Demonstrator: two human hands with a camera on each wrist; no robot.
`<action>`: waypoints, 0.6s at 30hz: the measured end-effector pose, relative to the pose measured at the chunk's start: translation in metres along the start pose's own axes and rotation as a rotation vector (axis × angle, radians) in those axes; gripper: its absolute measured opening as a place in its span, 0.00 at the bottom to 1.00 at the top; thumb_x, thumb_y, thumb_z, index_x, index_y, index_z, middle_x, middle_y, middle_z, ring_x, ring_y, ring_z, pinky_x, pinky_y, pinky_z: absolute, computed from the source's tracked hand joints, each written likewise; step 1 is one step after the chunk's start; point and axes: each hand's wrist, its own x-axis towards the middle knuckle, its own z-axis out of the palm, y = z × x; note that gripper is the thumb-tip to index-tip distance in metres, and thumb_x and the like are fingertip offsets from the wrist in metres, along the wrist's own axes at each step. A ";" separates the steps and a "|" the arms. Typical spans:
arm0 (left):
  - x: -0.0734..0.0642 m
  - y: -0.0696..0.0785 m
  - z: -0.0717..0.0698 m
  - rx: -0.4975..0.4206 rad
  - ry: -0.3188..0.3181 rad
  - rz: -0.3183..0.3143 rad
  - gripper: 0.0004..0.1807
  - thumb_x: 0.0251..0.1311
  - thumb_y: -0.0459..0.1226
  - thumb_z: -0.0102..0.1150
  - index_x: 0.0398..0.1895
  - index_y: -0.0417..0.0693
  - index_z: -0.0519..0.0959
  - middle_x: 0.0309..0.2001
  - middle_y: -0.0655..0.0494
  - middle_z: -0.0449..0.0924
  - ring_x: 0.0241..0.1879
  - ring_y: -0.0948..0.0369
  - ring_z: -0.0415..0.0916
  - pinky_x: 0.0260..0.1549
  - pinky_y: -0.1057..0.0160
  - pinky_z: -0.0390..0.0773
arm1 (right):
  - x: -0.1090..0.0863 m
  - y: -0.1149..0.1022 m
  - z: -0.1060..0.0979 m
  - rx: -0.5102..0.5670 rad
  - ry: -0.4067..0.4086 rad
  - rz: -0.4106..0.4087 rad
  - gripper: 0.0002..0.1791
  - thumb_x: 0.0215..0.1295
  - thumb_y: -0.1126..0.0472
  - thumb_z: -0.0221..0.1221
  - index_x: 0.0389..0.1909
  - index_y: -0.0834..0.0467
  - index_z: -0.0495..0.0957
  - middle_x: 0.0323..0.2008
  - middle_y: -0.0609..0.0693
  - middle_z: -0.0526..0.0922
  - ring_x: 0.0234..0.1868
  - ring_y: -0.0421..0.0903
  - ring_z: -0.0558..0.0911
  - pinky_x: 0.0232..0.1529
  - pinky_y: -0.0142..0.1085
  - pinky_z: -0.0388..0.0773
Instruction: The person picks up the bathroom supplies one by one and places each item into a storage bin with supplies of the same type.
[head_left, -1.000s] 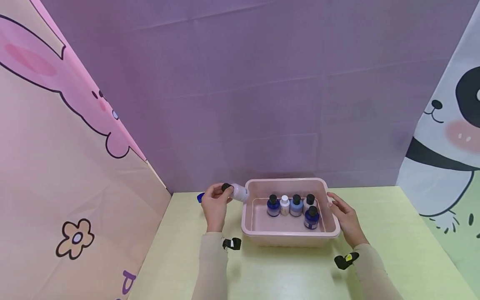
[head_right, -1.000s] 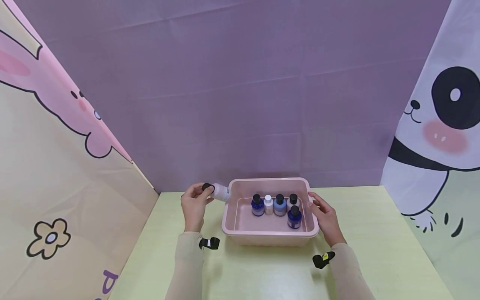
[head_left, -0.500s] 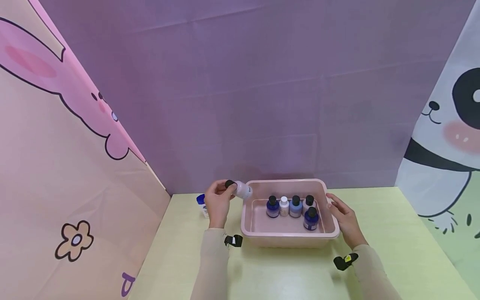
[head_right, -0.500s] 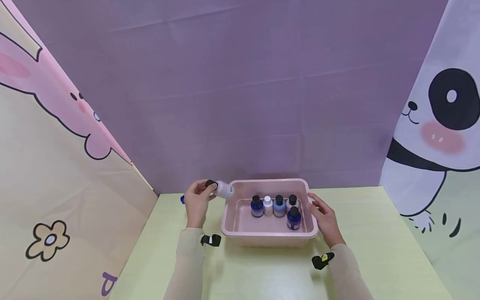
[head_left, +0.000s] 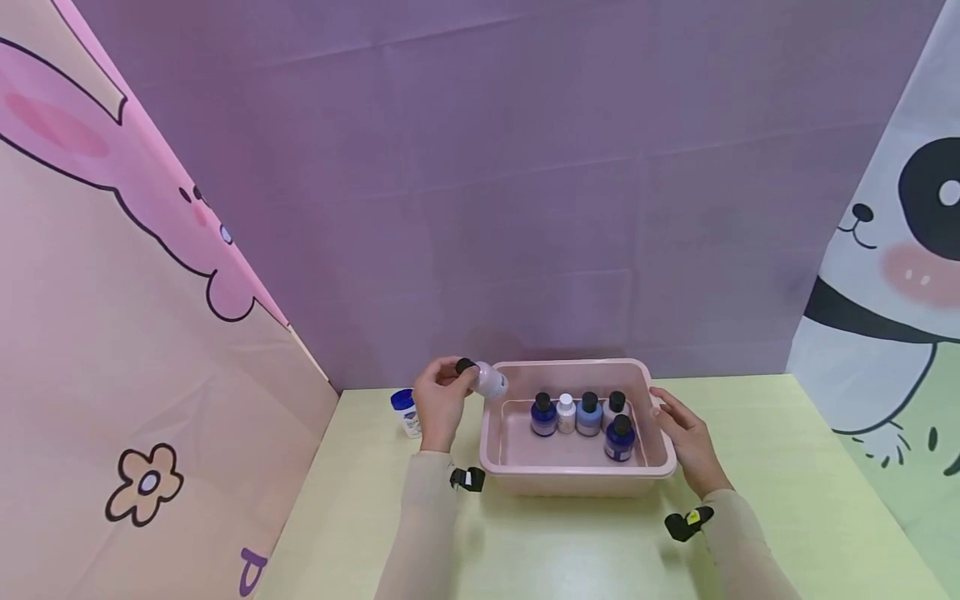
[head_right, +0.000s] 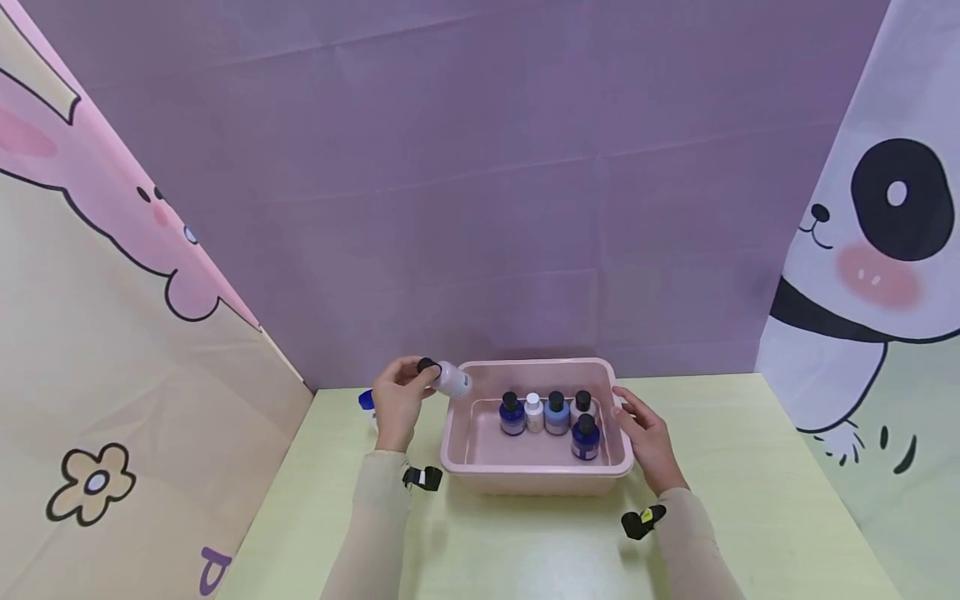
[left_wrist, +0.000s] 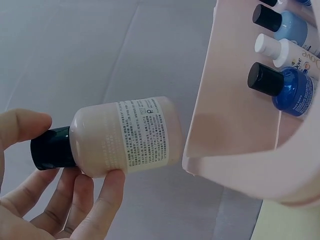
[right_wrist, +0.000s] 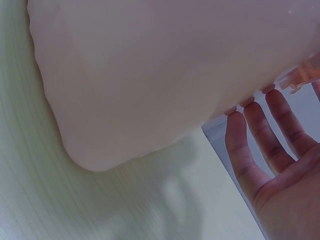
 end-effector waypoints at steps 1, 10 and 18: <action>0.000 0.000 0.001 0.007 -0.003 0.002 0.12 0.50 0.41 0.71 0.37 0.51 0.82 0.35 0.50 0.80 0.35 0.56 0.78 0.34 0.59 0.85 | 0.000 0.000 0.000 0.003 -0.002 -0.001 0.32 0.68 0.43 0.54 0.71 0.45 0.62 0.48 0.33 0.73 0.50 0.29 0.73 0.47 0.20 0.71; 0.002 0.004 0.007 0.060 -0.033 -0.014 0.12 0.51 0.40 0.70 0.40 0.51 0.82 0.36 0.49 0.79 0.36 0.56 0.76 0.33 0.62 0.84 | 0.000 0.000 0.000 -0.005 -0.006 -0.021 0.32 0.68 0.44 0.54 0.71 0.46 0.62 0.47 0.32 0.73 0.49 0.28 0.74 0.47 0.20 0.72; 0.007 0.012 0.011 0.086 -0.057 -0.005 0.13 0.49 0.39 0.70 0.39 0.49 0.82 0.35 0.49 0.79 0.35 0.56 0.76 0.30 0.62 0.84 | -0.002 -0.003 0.000 -0.019 -0.008 -0.010 0.33 0.68 0.42 0.53 0.71 0.44 0.61 0.48 0.34 0.73 0.49 0.29 0.73 0.47 0.19 0.71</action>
